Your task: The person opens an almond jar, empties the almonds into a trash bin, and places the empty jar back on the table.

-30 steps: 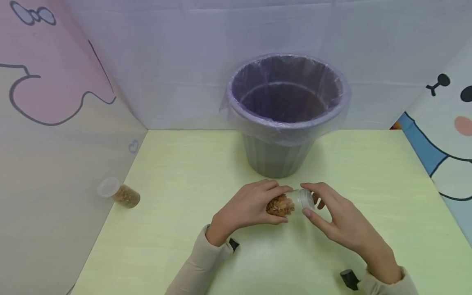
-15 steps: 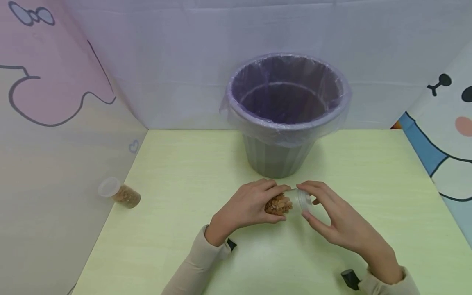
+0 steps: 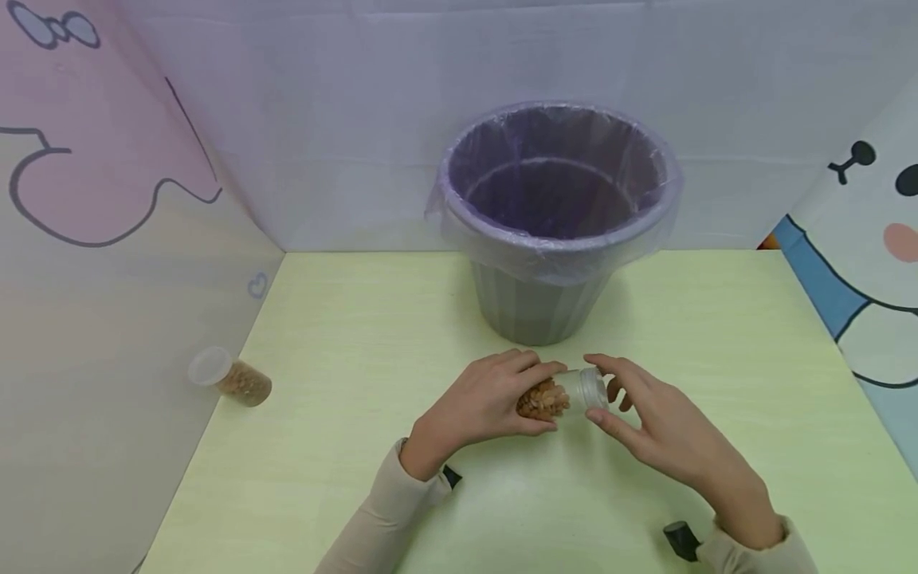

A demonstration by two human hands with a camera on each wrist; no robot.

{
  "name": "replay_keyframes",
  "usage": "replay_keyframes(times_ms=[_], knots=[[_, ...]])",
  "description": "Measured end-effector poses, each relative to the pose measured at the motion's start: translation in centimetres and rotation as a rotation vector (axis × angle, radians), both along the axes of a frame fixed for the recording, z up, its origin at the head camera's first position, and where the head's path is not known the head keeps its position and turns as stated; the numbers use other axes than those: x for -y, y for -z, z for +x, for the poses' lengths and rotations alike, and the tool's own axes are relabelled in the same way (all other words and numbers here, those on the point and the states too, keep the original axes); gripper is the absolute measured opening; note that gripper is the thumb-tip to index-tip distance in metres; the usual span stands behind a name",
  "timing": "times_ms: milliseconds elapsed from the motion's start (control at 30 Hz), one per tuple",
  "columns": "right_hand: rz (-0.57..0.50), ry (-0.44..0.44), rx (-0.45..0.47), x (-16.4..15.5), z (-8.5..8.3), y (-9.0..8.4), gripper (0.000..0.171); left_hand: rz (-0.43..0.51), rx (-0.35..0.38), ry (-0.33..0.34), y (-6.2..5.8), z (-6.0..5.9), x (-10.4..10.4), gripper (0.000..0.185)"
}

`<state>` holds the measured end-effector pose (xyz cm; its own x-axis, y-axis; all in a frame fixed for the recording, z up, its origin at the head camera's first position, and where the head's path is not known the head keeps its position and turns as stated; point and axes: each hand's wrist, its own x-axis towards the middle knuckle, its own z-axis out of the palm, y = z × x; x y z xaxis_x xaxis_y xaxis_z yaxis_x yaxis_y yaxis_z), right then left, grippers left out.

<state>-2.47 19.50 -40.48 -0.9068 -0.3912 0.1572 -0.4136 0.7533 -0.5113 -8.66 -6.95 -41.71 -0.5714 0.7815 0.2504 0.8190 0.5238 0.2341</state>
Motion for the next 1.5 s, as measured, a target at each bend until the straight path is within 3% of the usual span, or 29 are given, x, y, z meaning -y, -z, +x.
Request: replay_keyframes(times_ms=[233, 467, 700, 933, 1500], knots=[[-0.003, 0.009, 0.036, -0.1, 0.1, 0.1, 0.046, -0.006, 0.018, 0.010, 0.1, 0.0, -0.2, 0.071], [-0.036, -0.009, 0.060, -0.3, 0.2, 0.0, 0.050, -0.008, 0.015, 0.013, 0.2, 0.0, -0.3, 0.071], [-0.050, -0.041, -0.032, -0.7, 0.3, -0.1, 0.059, 0.013, 0.007, 0.011, 0.3, -0.1, -0.6, 0.071], [-0.103, -0.126, -0.136, -0.9, 0.1, 0.2, 0.070, 0.016, 0.029, 0.009, 0.4, -0.1, -0.6, 0.070], [-0.225, -0.160, -0.147, -1.5, 0.0, 0.8, 0.083, 0.006, 0.037, 0.007, 0.2, -0.3, -0.9, 0.070]])
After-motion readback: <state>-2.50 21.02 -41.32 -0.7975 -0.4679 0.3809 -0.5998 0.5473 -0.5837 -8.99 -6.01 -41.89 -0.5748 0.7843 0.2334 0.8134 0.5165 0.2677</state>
